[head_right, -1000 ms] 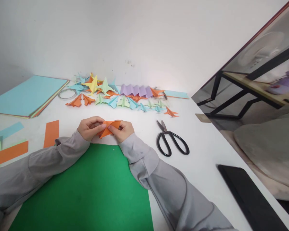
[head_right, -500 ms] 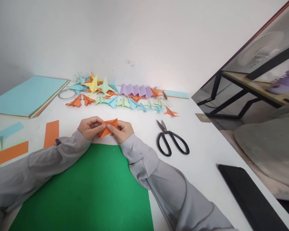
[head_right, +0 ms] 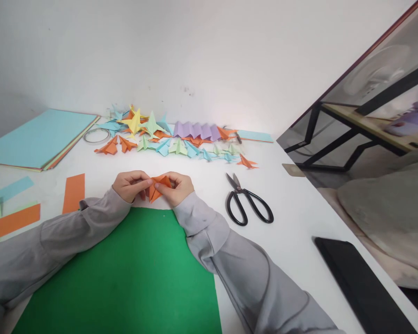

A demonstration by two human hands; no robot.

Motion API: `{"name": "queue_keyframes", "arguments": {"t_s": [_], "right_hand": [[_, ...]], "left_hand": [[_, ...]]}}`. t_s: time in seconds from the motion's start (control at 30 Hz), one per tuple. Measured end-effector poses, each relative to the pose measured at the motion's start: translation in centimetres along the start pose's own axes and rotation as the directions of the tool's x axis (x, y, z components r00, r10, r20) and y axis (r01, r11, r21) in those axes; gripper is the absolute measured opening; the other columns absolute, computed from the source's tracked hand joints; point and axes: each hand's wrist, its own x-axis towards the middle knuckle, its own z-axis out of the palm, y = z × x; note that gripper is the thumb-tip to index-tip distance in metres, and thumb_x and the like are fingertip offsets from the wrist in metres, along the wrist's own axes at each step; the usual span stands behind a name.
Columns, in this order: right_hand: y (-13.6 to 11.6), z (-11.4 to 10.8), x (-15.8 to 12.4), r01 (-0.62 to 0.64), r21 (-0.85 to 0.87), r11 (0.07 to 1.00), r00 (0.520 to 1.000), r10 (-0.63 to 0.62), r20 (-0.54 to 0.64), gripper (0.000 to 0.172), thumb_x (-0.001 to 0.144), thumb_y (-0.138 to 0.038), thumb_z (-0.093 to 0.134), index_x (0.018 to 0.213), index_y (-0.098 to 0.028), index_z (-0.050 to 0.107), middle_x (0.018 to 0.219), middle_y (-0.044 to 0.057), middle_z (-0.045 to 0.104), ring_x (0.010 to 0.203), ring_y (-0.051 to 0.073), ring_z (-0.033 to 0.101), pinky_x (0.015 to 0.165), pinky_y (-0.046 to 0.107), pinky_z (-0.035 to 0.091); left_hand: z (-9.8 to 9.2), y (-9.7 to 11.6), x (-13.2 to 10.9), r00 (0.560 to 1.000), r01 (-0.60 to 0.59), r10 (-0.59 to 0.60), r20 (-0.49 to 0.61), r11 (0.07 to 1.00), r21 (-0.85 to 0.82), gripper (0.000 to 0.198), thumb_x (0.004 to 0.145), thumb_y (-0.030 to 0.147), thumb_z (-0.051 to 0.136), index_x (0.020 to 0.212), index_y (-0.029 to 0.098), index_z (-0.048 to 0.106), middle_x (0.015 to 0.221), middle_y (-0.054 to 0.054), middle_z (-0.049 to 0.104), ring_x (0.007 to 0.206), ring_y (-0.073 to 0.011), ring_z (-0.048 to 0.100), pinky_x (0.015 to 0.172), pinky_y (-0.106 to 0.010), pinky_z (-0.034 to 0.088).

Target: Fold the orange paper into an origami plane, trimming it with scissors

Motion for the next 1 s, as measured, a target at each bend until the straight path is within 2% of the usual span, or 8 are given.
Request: {"name": "queue_keyframes", "arguments": {"t_s": [0.2, 0.53, 0.67, 0.73, 0.83, 0.9, 1.0], "right_hand": [[0.08, 0.02, 0.17, -0.029, 0.074, 0.997, 1.0, 0.03, -0.01, 0.02, 0.051, -0.03, 0.076, 0.062, -0.017, 0.065, 0.055, -0.001, 0.062, 0.053, 0.012, 0.054, 0.053, 0.027, 0.043], [0.34, -0.1, 0.13, 0.056, 0.021, 0.998, 0.998, -0.056, -0.015, 0.018, 0.054, -0.031, 0.075, 0.062, -0.017, 0.066, 0.058, 0.0, 0.064, 0.054, 0.013, 0.056, 0.053, 0.027, 0.045], [0.38, -0.24, 0.15, 0.028, 0.021, 0.999, 1.0, -0.028, -0.002, 0.016, 0.056, -0.029, 0.074, 0.064, -0.018, 0.066, 0.06, 0.0, 0.064, 0.056, 0.013, 0.057, 0.056, 0.028, 0.046], [0.29, -0.26, 0.16, 0.0, 0.031, 1.0, 1.0, 0.0, -0.013, 0.016, 0.055, -0.028, 0.074, 0.064, -0.017, 0.066, 0.059, 0.0, 0.064, 0.056, 0.013, 0.057, 0.056, 0.028, 0.046], [0.03, -0.2, 0.14, -0.034, 0.059, 0.998, 0.999, 0.034, 0.001, 0.018, 0.052, -0.029, 0.076, 0.062, -0.017, 0.067, 0.06, 0.0, 0.065, 0.056, 0.013, 0.057, 0.057, 0.029, 0.045], [-0.12, -0.12, 0.12, -0.046, 0.077, 0.996, 0.999, 0.045, 0.017, 0.02, 0.05, -0.03, 0.077, 0.061, -0.016, 0.067, 0.058, 0.001, 0.065, 0.055, 0.013, 0.057, 0.057, 0.029, 0.045], [-0.17, 0.01, 0.13, -0.049, 0.092, 0.995, 0.999, 0.048, 0.019, 0.023, 0.045, -0.031, 0.079, 0.058, -0.016, 0.066, 0.055, 0.0, 0.063, 0.052, 0.012, 0.055, 0.054, 0.027, 0.043]], "left_hand": [[-0.05, -0.61, 0.14, 1.0, -0.023, 0.023, 0.009, 1.0, 0.0, 0.019, 0.063, 0.031, 0.065, 0.061, 0.012, 0.062, 0.041, 0.001, 0.056, 0.033, -0.0082, 0.048, 0.032, -0.019, 0.04], [-0.27, -0.76, 0.4, 0.999, 0.005, -0.002, 0.043, 0.997, -0.082, 0.019, 0.061, 0.031, 0.066, 0.059, 0.012, 0.062, 0.042, 0.0, 0.056, 0.035, -0.0098, 0.051, 0.032, -0.019, 0.04], [-0.23, -0.75, 0.28, 0.999, 0.0, 0.003, 0.042, 0.997, -0.073, 0.023, 0.063, 0.033, 0.064, 0.057, 0.012, 0.06, 0.044, -0.001, 0.056, 0.036, -0.0098, 0.051, 0.032, -0.02, 0.041], [-0.12, -0.72, 0.12, 0.999, -0.038, 0.039, 0.02, 0.997, -0.064, 0.021, 0.063, 0.032, 0.065, 0.063, 0.011, 0.06, 0.045, 0.0, 0.055, 0.036, -0.0097, 0.051, 0.032, -0.019, 0.041], [0.09, -0.61, -0.1, 0.988, -0.151, 0.151, -0.01, 0.986, -0.069, 0.023, 0.06, 0.027, 0.07, 0.075, 0.012, 0.06, 0.06, 0.0, 0.057, 0.042, -0.0093, 0.054, 0.032, -0.019, 0.042], [0.2, -0.53, -0.17, 0.97, -0.244, 0.244, -0.008, 0.968, -0.057, 0.022, 0.059, 0.025, 0.071, 0.074, 0.012, 0.06, 0.07, -0.001, 0.055, 0.045, -0.008, 0.055, 0.033, -0.018, 0.044], [0.28, -0.51, -0.11, 0.942, -0.335, 0.335, -0.016, 0.942, -0.007, 0.015, 0.061, 0.022, 0.07, 0.066, 0.012, 0.06, 0.069, -0.001, 0.052, 0.043, -0.0059, 0.053, 0.033, -0.017, 0.044]]}}
